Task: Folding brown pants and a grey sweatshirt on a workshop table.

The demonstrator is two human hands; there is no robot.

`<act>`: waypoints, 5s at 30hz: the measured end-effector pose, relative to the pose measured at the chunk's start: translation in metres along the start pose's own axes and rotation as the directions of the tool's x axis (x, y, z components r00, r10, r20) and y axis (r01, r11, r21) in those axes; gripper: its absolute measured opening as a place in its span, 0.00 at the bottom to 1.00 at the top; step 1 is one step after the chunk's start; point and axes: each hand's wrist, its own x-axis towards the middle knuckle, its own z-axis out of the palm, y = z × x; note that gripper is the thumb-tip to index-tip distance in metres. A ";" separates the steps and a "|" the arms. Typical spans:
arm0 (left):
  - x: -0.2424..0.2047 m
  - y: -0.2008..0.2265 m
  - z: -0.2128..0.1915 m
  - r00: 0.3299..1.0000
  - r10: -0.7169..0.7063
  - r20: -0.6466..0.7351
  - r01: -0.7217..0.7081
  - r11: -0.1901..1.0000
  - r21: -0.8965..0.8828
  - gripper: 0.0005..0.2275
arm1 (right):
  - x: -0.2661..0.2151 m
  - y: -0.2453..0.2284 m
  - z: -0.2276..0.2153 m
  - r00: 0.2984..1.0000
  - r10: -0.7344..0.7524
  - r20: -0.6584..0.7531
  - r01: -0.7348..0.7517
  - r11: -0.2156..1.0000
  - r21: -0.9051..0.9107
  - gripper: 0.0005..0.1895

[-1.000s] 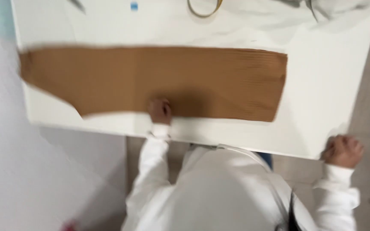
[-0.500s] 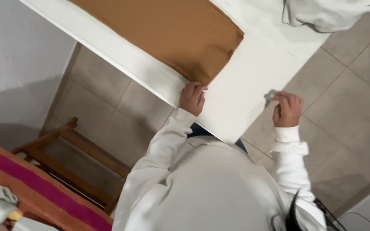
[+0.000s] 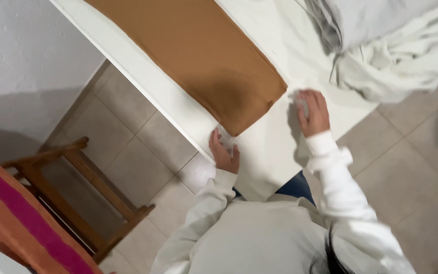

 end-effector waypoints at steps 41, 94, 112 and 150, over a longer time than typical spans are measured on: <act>0.080 -0.022 0.053 0.759 -0.479 -0.441 0.344 0.870 -0.353 0.14 | 0.177 0.033 0.081 0.650 0.061 0.757 -0.383 0.887 0.257 0.18; 0.042 0.075 0.028 0.802 -0.548 -0.237 0.291 0.706 -0.646 0.08 | 0.138 0.023 -0.028 0.758 -0.026 0.651 -0.450 0.702 0.552 0.05; 0.035 0.028 0.053 0.604 -0.745 -0.282 0.587 0.656 -0.475 0.10 | 0.111 0.064 0.037 0.527 0.179 0.831 -0.630 0.738 0.241 0.14; -0.032 0.045 0.079 0.836 -0.171 -0.521 0.421 0.810 0.409 0.06 | 0.058 0.086 -0.026 0.822 0.039 0.569 -0.282 0.894 0.347 0.04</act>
